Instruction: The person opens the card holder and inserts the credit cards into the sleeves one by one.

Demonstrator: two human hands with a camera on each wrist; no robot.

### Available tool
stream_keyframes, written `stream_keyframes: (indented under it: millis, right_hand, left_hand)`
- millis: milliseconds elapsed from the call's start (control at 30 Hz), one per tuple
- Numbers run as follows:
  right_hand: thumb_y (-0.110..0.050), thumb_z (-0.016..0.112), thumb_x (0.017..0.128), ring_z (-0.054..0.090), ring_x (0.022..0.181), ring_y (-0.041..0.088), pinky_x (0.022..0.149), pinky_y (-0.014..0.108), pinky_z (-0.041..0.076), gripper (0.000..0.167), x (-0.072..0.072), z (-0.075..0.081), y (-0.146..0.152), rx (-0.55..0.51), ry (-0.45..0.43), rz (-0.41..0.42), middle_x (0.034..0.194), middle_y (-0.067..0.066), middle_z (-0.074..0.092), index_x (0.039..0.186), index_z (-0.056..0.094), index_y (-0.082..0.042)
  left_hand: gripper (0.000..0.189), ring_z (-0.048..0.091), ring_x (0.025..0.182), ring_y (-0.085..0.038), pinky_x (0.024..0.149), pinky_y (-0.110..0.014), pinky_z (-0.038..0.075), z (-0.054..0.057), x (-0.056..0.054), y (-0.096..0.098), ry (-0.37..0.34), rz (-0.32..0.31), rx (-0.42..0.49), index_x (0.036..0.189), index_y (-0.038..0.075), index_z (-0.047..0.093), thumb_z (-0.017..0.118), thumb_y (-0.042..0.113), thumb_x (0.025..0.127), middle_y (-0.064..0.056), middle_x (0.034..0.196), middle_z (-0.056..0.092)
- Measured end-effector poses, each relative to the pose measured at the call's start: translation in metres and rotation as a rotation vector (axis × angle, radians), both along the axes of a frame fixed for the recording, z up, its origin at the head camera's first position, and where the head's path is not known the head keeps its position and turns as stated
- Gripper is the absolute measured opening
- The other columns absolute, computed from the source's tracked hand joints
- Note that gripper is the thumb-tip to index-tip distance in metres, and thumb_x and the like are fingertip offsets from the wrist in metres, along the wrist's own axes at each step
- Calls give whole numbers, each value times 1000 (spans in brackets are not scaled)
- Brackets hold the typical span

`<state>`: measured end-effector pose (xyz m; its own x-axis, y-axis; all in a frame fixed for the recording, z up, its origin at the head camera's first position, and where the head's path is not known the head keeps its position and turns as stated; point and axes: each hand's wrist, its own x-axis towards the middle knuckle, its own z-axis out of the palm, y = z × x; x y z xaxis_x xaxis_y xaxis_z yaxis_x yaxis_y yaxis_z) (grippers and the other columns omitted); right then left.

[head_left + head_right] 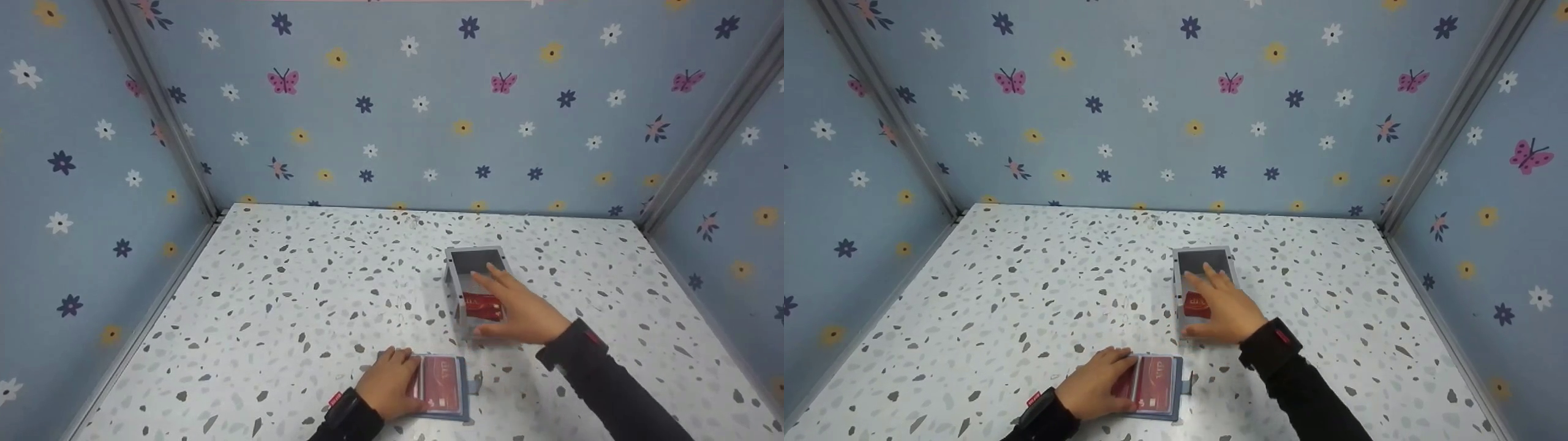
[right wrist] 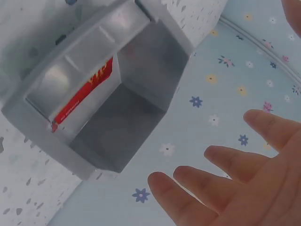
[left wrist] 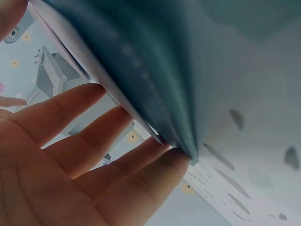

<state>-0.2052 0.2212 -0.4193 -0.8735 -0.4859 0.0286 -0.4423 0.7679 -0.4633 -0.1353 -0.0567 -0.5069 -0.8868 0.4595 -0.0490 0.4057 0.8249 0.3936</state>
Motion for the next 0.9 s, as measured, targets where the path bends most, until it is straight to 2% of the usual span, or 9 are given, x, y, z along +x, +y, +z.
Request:
stream_keyframes:
  millis: [233, 367, 500, 600, 700, 833, 900]
  right_hand:
    - [-29, 86, 87, 34, 147, 55, 114, 67, 38, 91, -43, 9, -8, 125, -66, -58, 165, 34, 26, 161, 39, -4]
    - [-29, 85, 87, 37, 146, 54, 112, 70, 38, 89, -63, 7, -18, 220, -124, -94, 164, 34, 28, 160, 40, -4]
    - [-27, 86, 84, 31, 149, 53, 117, 69, 32, 92, -80, -2, -28, 278, -185, -118, 166, 33, 25, 161, 40, -6]
    - [-24, 86, 81, 25, 151, 55, 121, 65, 27, 93, -89, -12, -34, 308, -210, -127, 166, 33, 24, 160, 40, -6]
    - [-26, 85, 83, 27, 151, 54, 122, 64, 28, 90, -95, -25, -38, 372, -229, -141, 166, 30, 28, 160, 42, -8]
    - [-26, 83, 83, 40, 147, 47, 121, 59, 34, 84, -95, -31, -45, 423, -277, -184, 161, 27, 41, 156, 47, -5]
    - [-23, 83, 81, 47, 143, 43, 120, 56, 37, 82, -92, -27, -50, 426, -298, -202, 155, 26, 49, 153, 50, -2]
  left_hand:
    - [80, 53, 134, -44, 111, -57, 46, 0, 0, -1, 2, -12, 3, 140, 2, 64, 91, 41, 75, -20, 143, 60]
    - [80, 54, 133, -44, 111, -56, 47, 1, 0, -1, 5, -12, 16, 139, 1, 64, 91, 41, 75, -21, 142, 61]
    - [80, 54, 133, -43, 111, -56, 47, 1, 0, 0, 0, -6, 19, 139, 2, 65, 92, 41, 74, -20, 142, 61]
    - [80, 53, 134, -44, 111, -57, 46, 2, 0, 0, -8, -3, 15, 139, 2, 65, 92, 41, 74, -20, 143, 60]
    - [80, 53, 135, -45, 112, -58, 45, 2, 0, 1, -13, -2, 10, 139, 3, 64, 91, 41, 74, -21, 143, 60]
    - [80, 53, 134, -44, 112, -56, 46, 1, 0, 1, -3, 0, 3, 139, 3, 65, 92, 41, 74, -20, 143, 60]
    - [80, 54, 133, -42, 111, -55, 47, 0, 0, 1, 8, 1, 2, 138, 4, 65, 92, 41, 73, -19, 141, 61]
